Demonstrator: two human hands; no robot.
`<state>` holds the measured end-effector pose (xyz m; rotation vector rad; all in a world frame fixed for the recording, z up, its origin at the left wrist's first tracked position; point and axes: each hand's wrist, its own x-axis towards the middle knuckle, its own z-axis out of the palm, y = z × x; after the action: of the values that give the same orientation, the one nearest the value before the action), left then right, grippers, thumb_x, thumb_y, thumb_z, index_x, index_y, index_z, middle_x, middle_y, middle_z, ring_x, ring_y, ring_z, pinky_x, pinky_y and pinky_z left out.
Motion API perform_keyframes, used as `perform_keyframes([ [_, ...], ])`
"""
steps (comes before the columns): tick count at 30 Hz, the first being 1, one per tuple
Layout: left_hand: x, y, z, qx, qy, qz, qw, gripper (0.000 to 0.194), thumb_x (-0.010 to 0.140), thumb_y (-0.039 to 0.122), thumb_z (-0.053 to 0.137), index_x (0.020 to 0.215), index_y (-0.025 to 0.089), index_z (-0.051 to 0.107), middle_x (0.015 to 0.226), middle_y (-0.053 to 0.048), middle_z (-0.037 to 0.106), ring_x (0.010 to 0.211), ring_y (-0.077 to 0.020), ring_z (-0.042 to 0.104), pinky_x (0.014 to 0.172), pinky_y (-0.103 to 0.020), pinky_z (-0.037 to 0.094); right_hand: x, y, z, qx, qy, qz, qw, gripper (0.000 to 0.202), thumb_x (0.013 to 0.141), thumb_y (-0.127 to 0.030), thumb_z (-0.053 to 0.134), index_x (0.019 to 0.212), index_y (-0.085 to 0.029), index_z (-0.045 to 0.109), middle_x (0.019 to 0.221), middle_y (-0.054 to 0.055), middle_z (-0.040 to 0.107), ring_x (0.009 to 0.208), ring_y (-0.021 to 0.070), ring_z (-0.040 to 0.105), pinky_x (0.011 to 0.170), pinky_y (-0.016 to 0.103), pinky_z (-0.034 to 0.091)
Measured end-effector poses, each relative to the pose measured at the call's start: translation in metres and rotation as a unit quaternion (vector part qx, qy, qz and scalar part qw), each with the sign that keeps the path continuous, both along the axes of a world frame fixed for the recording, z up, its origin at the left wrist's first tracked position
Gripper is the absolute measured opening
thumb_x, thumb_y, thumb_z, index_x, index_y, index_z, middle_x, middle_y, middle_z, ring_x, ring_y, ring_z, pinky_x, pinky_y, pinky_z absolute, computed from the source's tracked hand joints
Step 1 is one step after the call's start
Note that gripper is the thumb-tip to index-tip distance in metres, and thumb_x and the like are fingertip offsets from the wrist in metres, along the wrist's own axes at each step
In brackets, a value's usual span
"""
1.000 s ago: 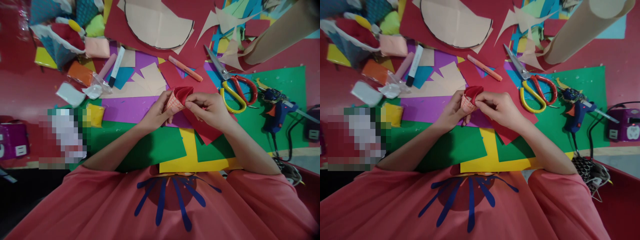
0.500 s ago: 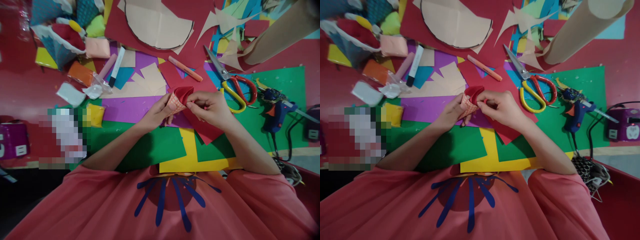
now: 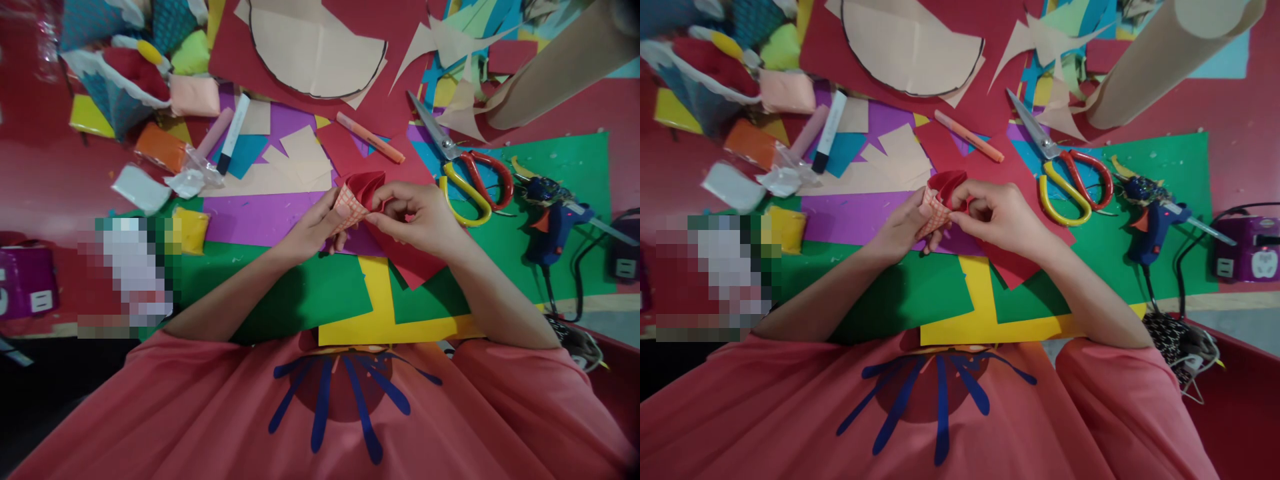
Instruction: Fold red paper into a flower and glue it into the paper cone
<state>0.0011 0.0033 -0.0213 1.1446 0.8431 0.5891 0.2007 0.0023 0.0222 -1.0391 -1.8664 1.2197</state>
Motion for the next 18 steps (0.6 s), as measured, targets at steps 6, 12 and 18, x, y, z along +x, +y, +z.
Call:
perform_keyframes([
  [6,0.001,-0.002,0.003,-0.038,-0.005,0.002,0.999,0.058,0.079,0.074,0.053,0.100,0.021,0.046,0.058,0.007,0.052,0.040,-0.0083,0.049,0.034,-0.018,0.036,-0.002,-0.002,-0.002,0.039,-0.035,-0.009,0.999,0.013,0.090,-0.023,0.061,0.078,-0.017,0.056,0.048,-0.010,0.042,0.044,0.0038,0.039,0.047,0.020,0.029],
  [12,0.004,-0.001,0.005,-0.041,-0.068,0.071,0.994,0.056,0.078,0.072,0.057,0.091,0.018,0.052,0.075,0.002,0.062,0.046,-0.0064,0.053,0.039,-0.019,0.039,0.000,-0.003,-0.008,0.042,0.011,-0.136,0.990,0.022,0.089,-0.043,0.063,0.093,-0.022,0.057,0.051,-0.010,0.048,0.044,0.0064,0.045,0.045,0.020,0.036],
  [18,0.006,-0.001,0.001,-0.030,-0.102,0.072,0.992,0.055,0.079,0.072,0.057,0.095,0.019,0.054,0.076,0.001,0.063,0.057,-0.0093,0.060,0.054,-0.023,0.047,-0.002,0.001,-0.012,0.034,0.036,-0.174,0.983,0.041,0.096,-0.053,0.045,0.075,-0.020,0.057,0.052,-0.006,0.051,0.046,0.0066,0.052,0.048,0.020,0.044],
])
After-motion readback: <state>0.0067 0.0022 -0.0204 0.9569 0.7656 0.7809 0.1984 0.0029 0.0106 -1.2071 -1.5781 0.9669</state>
